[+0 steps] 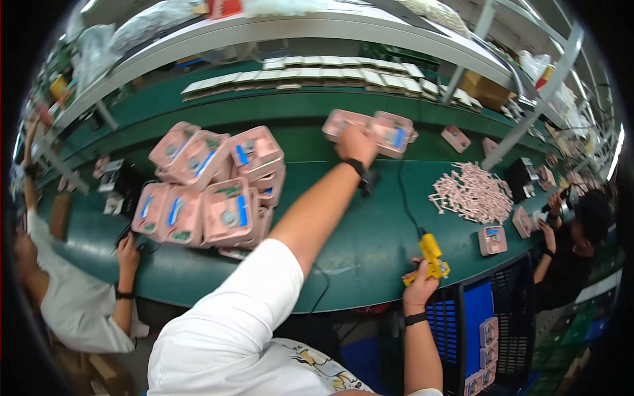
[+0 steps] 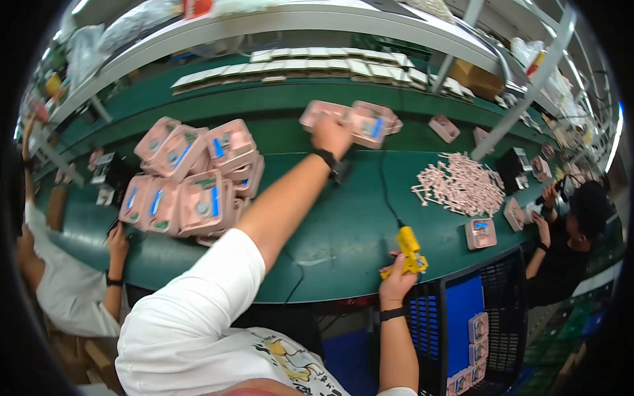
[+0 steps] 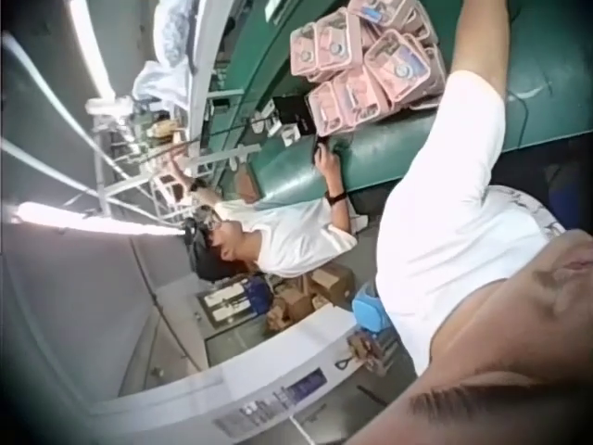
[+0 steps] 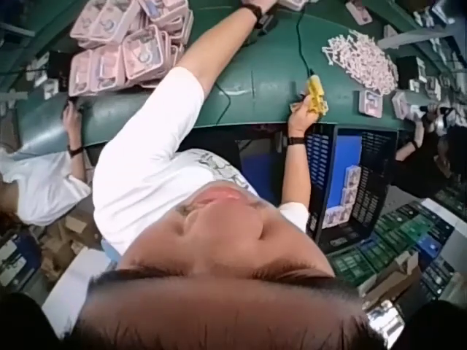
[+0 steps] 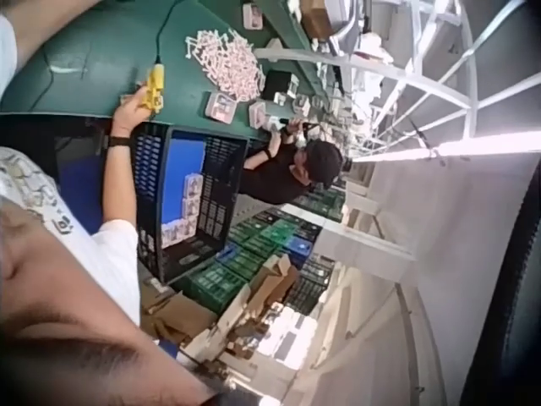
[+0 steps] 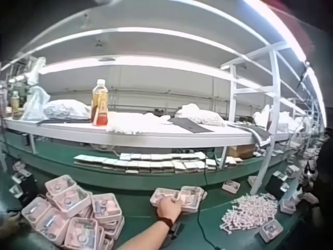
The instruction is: The person picks up a pink plastic housing, applies glue to the interior with a glue gun, and presses a blue battery into the glue. They then apply more glue over the battery and place the housing onto a stack on the table.
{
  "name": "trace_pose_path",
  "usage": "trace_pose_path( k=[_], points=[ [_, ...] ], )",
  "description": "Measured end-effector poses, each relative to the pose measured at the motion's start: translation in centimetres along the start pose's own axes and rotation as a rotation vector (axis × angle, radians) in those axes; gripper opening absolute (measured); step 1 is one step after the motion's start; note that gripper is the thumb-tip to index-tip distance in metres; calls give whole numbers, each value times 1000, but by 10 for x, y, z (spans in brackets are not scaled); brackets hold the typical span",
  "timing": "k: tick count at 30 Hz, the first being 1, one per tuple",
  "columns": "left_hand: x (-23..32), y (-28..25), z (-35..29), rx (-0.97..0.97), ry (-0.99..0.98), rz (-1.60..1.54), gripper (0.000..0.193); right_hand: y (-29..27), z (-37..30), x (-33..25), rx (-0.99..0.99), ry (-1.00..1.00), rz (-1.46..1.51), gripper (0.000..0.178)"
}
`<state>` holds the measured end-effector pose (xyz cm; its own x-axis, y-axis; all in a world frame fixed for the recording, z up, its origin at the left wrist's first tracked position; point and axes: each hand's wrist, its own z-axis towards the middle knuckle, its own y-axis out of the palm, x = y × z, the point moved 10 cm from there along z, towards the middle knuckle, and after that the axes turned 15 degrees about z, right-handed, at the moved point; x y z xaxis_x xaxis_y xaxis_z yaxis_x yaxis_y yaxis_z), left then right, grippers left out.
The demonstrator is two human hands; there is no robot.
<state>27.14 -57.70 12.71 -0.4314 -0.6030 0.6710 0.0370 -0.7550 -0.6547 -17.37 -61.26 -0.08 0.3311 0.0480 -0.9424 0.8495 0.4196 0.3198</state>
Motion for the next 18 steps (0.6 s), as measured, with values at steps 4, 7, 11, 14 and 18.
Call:
trace_pose_path(
  k=[4,7,11,14,18],
  points=[
    [22,-46,-114,-39,100,-541,22,-11,14,-4,160,-65,79,34],
    [33,-120,-193,-148,227,-616,20,-48,35,16,251,-53,143,36],
    [10,-240,-262,-257,516,-492,18,-53,41,30,281,-78,133,39],
    [-22,-334,-289,-249,610,-366,16,-26,31,9,178,-49,66,41],
    [-54,-456,-284,-93,612,-119,12,-24,22,3,213,-41,101,42]
  ],
)
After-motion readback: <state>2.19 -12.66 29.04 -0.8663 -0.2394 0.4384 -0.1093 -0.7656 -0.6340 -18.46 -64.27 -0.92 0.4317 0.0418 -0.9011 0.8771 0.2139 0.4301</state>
